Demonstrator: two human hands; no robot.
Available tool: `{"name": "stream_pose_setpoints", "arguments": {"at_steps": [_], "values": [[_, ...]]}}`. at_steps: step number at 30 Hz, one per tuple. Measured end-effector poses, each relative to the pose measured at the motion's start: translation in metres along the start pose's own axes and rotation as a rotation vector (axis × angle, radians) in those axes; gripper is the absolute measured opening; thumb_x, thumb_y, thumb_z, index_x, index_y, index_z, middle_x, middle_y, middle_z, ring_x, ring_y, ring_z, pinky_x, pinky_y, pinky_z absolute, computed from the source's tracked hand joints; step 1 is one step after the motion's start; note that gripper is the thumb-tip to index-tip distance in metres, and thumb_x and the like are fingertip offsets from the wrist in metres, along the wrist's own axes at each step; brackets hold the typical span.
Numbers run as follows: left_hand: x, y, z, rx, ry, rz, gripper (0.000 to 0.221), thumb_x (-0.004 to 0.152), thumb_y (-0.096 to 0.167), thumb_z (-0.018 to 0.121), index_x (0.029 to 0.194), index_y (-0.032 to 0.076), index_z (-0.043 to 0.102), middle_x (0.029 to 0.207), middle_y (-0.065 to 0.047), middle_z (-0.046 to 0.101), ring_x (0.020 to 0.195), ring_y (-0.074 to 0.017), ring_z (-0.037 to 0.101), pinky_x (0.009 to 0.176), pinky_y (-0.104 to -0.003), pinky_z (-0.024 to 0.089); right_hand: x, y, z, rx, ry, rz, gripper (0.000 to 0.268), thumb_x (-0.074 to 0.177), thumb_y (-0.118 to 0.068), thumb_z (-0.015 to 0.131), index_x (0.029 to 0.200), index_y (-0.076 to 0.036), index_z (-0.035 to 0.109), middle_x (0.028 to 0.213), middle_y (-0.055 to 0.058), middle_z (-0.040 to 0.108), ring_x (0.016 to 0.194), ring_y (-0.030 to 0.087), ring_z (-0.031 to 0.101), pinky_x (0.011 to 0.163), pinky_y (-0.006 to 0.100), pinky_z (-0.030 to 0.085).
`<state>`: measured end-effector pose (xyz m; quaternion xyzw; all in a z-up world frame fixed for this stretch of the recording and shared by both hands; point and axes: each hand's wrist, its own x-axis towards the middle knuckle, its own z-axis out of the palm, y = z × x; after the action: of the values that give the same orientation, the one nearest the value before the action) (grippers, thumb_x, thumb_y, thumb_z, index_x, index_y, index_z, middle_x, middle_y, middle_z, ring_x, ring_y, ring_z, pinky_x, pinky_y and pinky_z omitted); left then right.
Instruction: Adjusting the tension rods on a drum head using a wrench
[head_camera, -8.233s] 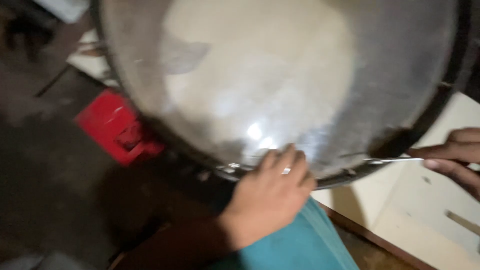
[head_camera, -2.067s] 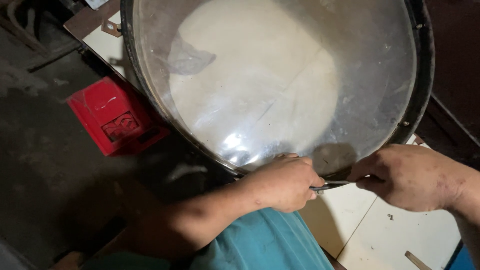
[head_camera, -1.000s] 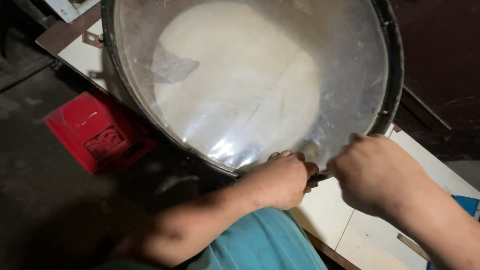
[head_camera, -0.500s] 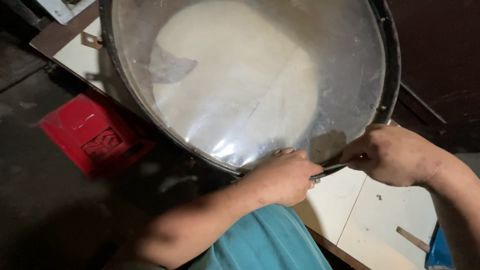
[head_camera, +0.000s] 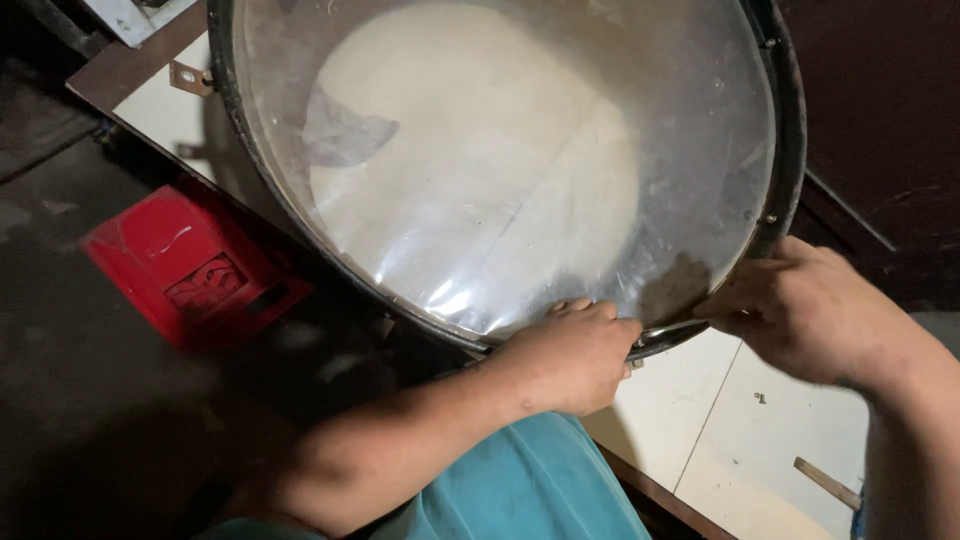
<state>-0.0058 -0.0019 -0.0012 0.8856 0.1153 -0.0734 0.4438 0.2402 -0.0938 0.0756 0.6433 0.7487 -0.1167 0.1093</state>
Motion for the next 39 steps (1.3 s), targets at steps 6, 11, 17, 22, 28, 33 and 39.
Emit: {"name": "stream_pose_setpoints", "arguments": {"at_steps": [6,11,17,22,28,33,39], "values": [[-0.005,0.008,-0.015,-0.006,-0.075,-0.055,0.023,0.101,0.025,0.053,0.117,0.012,0.064,0.122,-0.013,0.059,0.121,-0.0333,0.053,0.1,-0.044,0.043,-0.006,-0.055,-0.022,-0.302,-0.141,0.241,0.027,0.083,-0.039,0.064,0.101,-0.054,0.075,0.1,-0.02,0.077,0.118,0.022,0.06,0.087,0.043,0.056],[-0.003,0.002,-0.009,-0.045,0.055,-0.017,0.042,0.095,0.032,0.059,0.127,0.005,0.058,0.126,-0.02,0.062,0.12,-0.0406,0.056,0.101,-0.05,0.044,-0.02,-0.032,-0.026,0.115,0.07,0.309,0.023,0.088,-0.026,0.063,0.105,-0.029,0.078,0.099,-0.003,0.08,0.1,0.022,0.069,0.081,0.039,0.058],[-0.009,0.001,-0.012,-0.072,0.154,-0.015,0.055,0.093,0.037,0.057,0.135,0.002,0.054,0.124,-0.025,0.061,0.121,-0.0465,0.053,0.103,-0.053,0.042,-0.027,-0.035,0.033,1.769,0.604,0.351,0.03,0.093,-0.006,0.06,0.123,-0.001,0.062,0.089,0.01,0.058,0.075,0.02,0.053,0.069,0.032,0.042],[-0.01,0.007,-0.018,-0.047,0.067,-0.037,0.061,0.097,0.038,0.054,0.146,0.004,0.049,0.134,-0.022,0.057,0.129,-0.0423,0.048,0.107,-0.052,0.038,-0.011,-0.063,0.06,2.181,0.649,0.232,0.029,0.091,-0.002,0.059,0.119,-0.005,0.063,0.08,0.008,0.059,0.068,0.019,0.05,0.06,0.031,0.039],[-0.011,0.01,-0.021,-0.087,0.067,-0.067,0.063,0.094,0.038,0.056,0.148,0.006,0.05,0.136,-0.023,0.056,0.131,-0.042,0.047,0.108,-0.05,0.037,-0.018,-0.069,0.069,2.225,0.655,0.27,0.032,0.095,-0.006,0.059,0.126,-0.005,0.063,0.082,0.011,0.052,0.077,0.021,0.05,0.068,0.033,0.041],[-0.012,0.012,-0.025,-0.094,0.023,-0.095,0.064,0.096,0.039,0.054,0.151,0.006,0.047,0.138,-0.022,0.054,0.133,-0.0403,0.045,0.108,-0.049,0.037,-0.015,-0.07,0.067,2.232,0.654,0.215,0.033,0.094,-0.002,0.057,0.126,-0.005,0.062,0.083,0.013,0.055,0.077,0.022,0.049,0.067,0.033,0.038],[-0.011,0.01,-0.021,-0.081,0.033,-0.088,0.064,0.095,0.041,0.055,0.149,0.008,0.048,0.137,-0.021,0.055,0.132,-0.0409,0.045,0.108,-0.05,0.037,-0.013,-0.072,0.064,2.245,0.643,0.191,0.039,0.091,0.001,0.057,0.13,-0.002,0.061,0.085,0.014,0.056,0.077,0.022,0.051,0.07,0.034,0.042]]}}
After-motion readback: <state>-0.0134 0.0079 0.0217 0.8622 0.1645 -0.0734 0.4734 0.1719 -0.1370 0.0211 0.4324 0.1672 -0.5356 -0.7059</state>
